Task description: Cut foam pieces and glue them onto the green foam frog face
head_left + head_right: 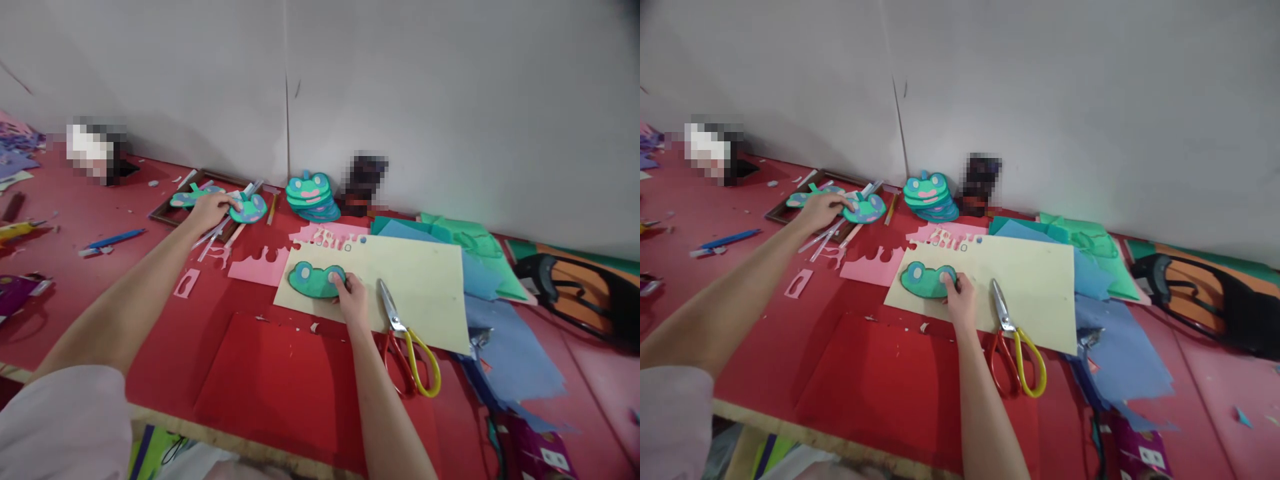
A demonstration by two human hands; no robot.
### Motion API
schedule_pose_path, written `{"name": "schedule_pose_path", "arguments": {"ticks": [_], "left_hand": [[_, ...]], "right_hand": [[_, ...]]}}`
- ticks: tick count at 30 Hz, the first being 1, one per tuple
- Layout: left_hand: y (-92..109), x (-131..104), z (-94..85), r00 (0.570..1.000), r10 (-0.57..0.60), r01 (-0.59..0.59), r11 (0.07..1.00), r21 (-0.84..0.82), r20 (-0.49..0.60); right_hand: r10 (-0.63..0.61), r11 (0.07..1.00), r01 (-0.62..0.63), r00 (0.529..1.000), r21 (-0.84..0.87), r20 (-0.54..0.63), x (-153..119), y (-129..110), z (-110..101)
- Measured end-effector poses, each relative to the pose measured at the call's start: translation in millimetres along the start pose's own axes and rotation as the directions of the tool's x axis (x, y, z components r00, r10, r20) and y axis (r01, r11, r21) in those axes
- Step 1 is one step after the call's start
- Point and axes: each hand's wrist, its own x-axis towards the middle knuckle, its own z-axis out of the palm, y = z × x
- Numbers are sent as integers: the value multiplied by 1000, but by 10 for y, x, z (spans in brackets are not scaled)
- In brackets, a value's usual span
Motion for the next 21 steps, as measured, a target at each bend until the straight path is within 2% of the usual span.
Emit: {"name": "schedule_pose_path", "arguments": {"ticks": [8, 10, 12, 13, 15, 17, 19, 21], "left_hand": [[-47, 296, -11, 999, 13, -11, 999, -47, 41], [-31, 350, -15, 1000, 21, -21, 1000, -16, 2], [49, 338, 4, 993, 18, -16, 1000, 15, -113], [126, 295, 31, 983, 9, -5, 1000, 23, -181], [361, 120, 136, 931, 23, -47, 997, -58, -363], [679, -167, 318, 927, 73, -116, 988, -97, -368], [1018, -516, 558, 936, 85, -201, 926, -319, -341], [1303, -844, 810, 961, 59, -204, 809, -552, -269]], "right_hand": [[0, 1000, 0, 1000, -21, 1, 6, 45, 5], [-1, 1000, 1, 1000, -28, 1, 7, 49, 11], [1, 1000, -1, 1000, -26, 3, 10, 49, 16], [3, 1000, -3, 1000, -22, 5, 13, 49, 16], [11, 1000, -11, 1000, -10, 7, 20, 49, 13], [16, 1000, -16, 1000, 5, 4, 28, 51, 2], [23, 1000, -22, 1000, 21, -11, 31, 53, -19], [20, 999, -19, 999, 36, -33, 29, 48, -48]]}}
